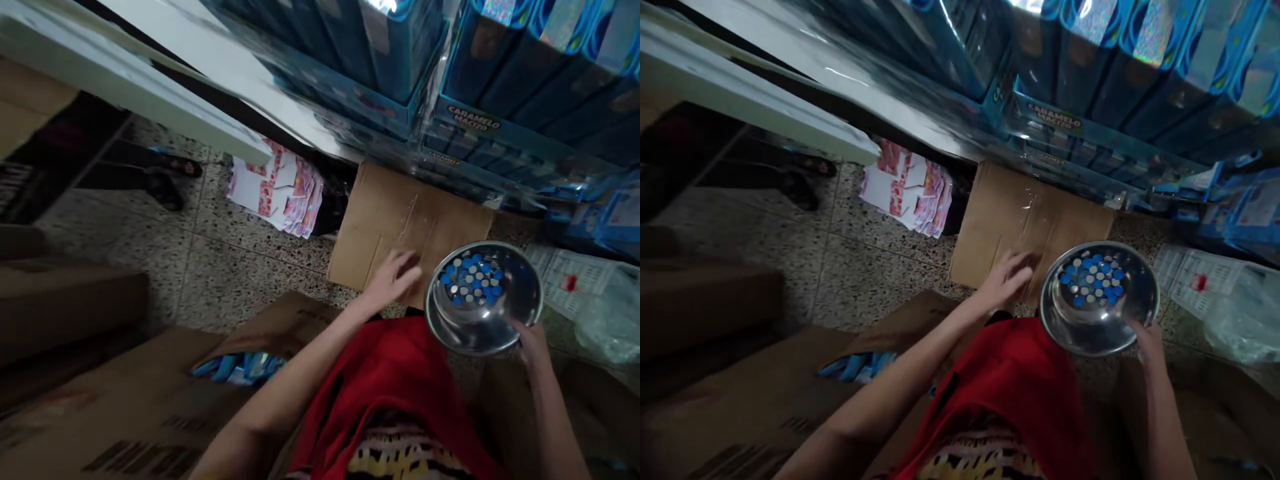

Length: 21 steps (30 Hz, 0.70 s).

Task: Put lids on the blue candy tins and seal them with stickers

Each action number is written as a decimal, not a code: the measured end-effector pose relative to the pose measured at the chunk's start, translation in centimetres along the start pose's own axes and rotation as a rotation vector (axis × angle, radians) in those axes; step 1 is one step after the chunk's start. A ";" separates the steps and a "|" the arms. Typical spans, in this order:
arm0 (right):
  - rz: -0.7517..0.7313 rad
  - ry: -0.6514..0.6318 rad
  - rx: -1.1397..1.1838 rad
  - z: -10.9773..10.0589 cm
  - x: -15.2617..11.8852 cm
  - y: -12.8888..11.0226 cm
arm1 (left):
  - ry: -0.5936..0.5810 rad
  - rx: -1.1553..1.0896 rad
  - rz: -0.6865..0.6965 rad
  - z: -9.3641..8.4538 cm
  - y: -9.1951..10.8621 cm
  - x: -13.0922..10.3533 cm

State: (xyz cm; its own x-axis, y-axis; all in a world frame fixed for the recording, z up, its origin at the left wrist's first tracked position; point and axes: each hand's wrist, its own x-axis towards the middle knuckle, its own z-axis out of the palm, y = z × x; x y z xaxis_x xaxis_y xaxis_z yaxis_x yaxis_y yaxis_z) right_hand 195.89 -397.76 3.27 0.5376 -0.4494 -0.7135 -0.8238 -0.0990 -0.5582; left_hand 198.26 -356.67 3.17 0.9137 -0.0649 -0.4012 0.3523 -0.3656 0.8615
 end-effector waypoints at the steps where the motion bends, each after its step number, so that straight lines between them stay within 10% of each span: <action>1: 0.028 0.043 0.059 -0.2 -0.2 0.5 | 0.045 0.151 0.059 -0.1 -0.4 1.1; 10: 0.022 0.170 0.478 2.2 -4.4 4.0 | -0.199 0.882 0.267 2.6 -5.2 3.9; 21: -0.007 0.282 0.534 -1.3 -7.8 6.9 | -0.317 0.953 0.294 -0.2 1.0 2.4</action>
State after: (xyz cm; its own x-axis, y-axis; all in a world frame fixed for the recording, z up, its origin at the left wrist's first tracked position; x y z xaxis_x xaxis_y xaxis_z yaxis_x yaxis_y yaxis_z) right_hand 185.76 -396.10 5.59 0.4137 -0.6758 -0.6100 -0.5767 0.3240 -0.7500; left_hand 200.80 -356.99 3.16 0.7937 -0.4602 -0.3979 -0.3068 -0.8676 0.3914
